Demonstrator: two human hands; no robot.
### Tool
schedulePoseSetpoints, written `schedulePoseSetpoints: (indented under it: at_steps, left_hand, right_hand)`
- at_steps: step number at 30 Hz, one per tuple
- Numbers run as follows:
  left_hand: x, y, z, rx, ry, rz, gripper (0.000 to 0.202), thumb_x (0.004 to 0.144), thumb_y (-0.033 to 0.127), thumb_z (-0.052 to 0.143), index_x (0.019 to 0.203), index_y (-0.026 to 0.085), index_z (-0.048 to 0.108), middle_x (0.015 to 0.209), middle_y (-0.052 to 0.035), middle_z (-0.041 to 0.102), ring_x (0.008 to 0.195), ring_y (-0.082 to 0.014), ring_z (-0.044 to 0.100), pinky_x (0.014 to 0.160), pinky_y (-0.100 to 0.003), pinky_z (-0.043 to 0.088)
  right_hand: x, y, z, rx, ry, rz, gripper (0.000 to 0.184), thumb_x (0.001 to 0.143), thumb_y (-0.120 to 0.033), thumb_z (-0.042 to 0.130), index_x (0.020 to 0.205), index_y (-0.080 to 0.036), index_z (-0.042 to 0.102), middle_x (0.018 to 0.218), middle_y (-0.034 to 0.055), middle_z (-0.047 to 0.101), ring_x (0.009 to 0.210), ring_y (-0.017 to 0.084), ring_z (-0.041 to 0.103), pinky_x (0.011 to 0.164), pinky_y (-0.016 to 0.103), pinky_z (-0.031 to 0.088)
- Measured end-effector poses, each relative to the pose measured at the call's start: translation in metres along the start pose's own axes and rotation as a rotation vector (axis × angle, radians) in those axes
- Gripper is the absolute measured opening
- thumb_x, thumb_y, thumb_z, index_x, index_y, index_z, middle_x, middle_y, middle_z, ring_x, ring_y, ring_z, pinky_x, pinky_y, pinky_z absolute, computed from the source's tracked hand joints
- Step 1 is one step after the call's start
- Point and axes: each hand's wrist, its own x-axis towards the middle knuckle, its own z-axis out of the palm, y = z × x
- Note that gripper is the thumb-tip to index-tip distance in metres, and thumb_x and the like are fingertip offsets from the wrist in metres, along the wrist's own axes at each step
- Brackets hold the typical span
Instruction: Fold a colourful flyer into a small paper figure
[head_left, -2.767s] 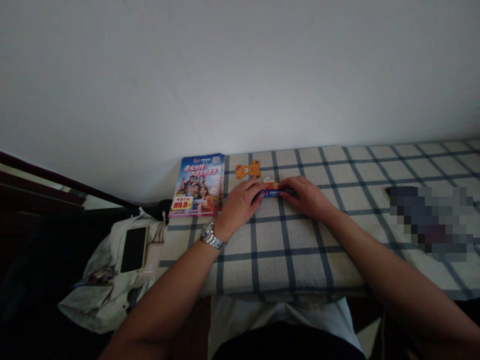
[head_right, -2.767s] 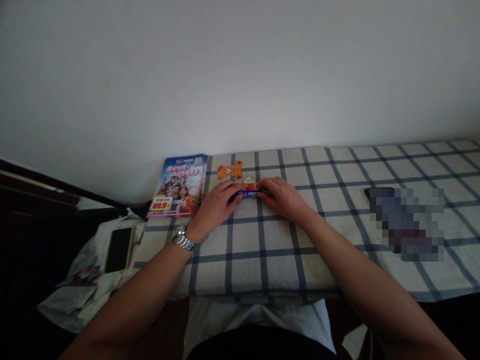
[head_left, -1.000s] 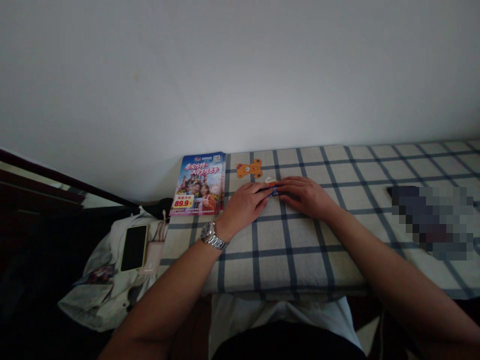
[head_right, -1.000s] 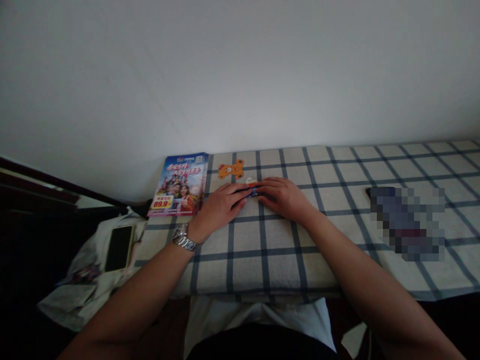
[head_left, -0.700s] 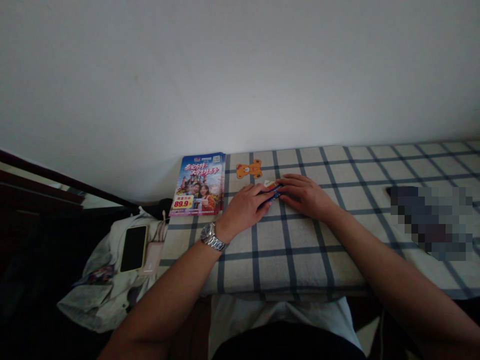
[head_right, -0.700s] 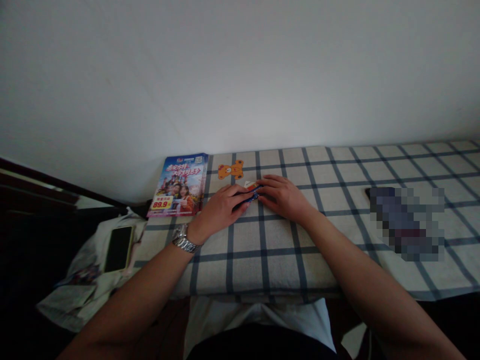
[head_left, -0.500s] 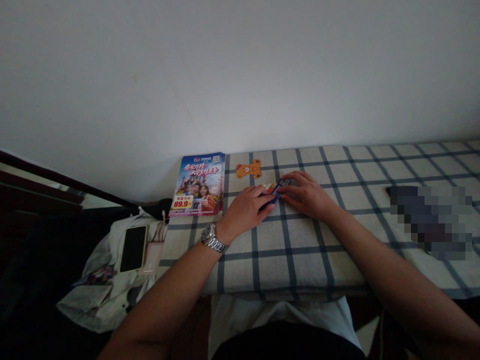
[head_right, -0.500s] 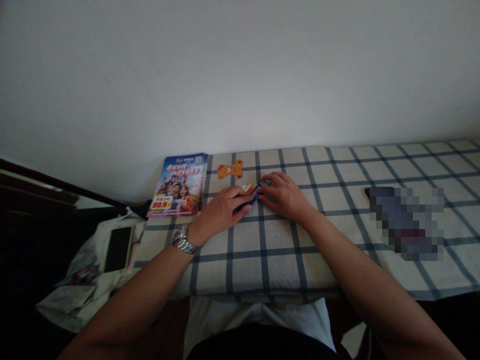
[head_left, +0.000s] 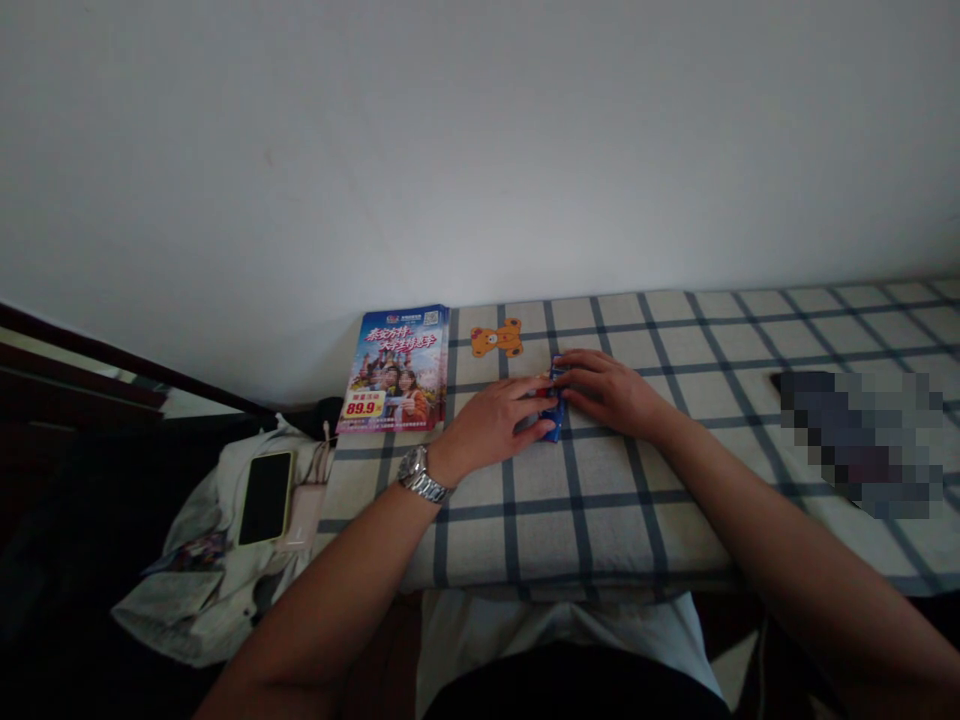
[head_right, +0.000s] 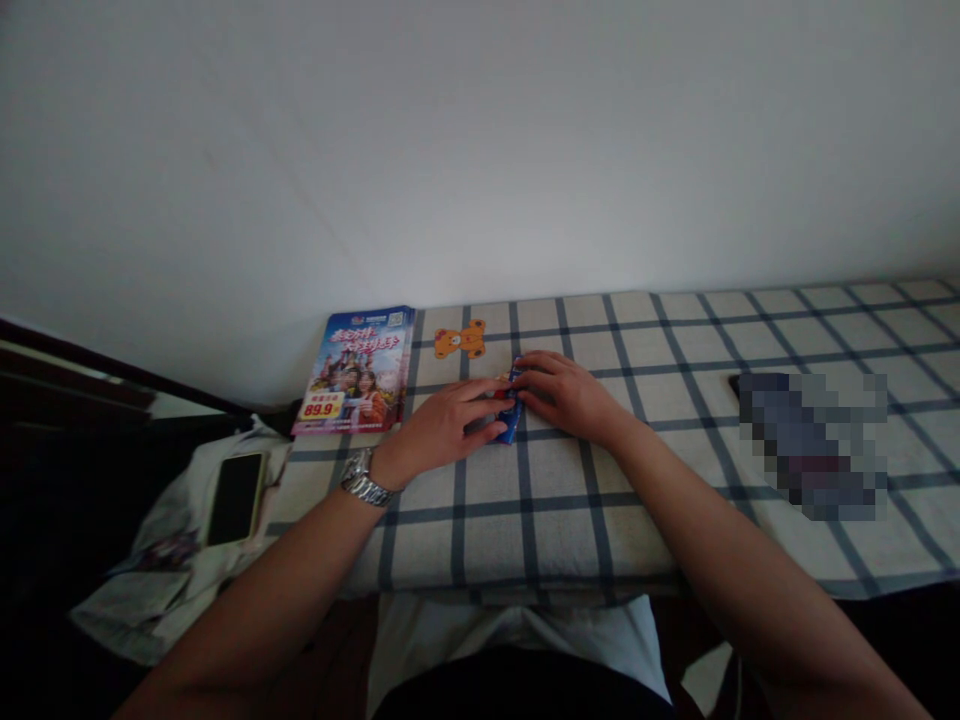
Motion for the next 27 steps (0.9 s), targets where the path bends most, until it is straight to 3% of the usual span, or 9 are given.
schedulePoseSetpoints:
  at_steps: [14, 27]
  left_hand:
    - [-0.0004, 0.0078, -0.0026, 0.088, 0.037, -0.071, 0.026, 0.108, 0.037, 0.060, 0.126, 0.024, 0.074, 0.132, -0.0072, 0.070, 0.117, -0.0258, 0.067, 0.104, -0.048, 0.055]
    - [0.0001, 0.0032, -0.0003, 0.049, 0.027, -0.066, 0.031, 0.105, 0.036, 0.063, 0.133, 0.022, 0.066, 0.148, -0.0100, 0.061, 0.136, -0.0277, 0.060, 0.117, -0.049, 0.052]
  right_hand:
    - [0.0015, -0.0033, -0.0027, -0.015, 0.003, 0.028, 0.032, 0.105, -0.028, 0.058, 0.135, -0.027, 0.070, 0.148, 0.0107, 0.066, 0.142, 0.032, 0.058, 0.119, 0.058, 0.051]
    - [0.0001, -0.0009, 0.0021, -0.032, -0.005, 0.009, 0.039, 0.102, -0.027, 0.063, 0.140, -0.030, 0.068, 0.152, 0.0097, 0.064, 0.141, 0.033, 0.060, 0.117, 0.059, 0.051]
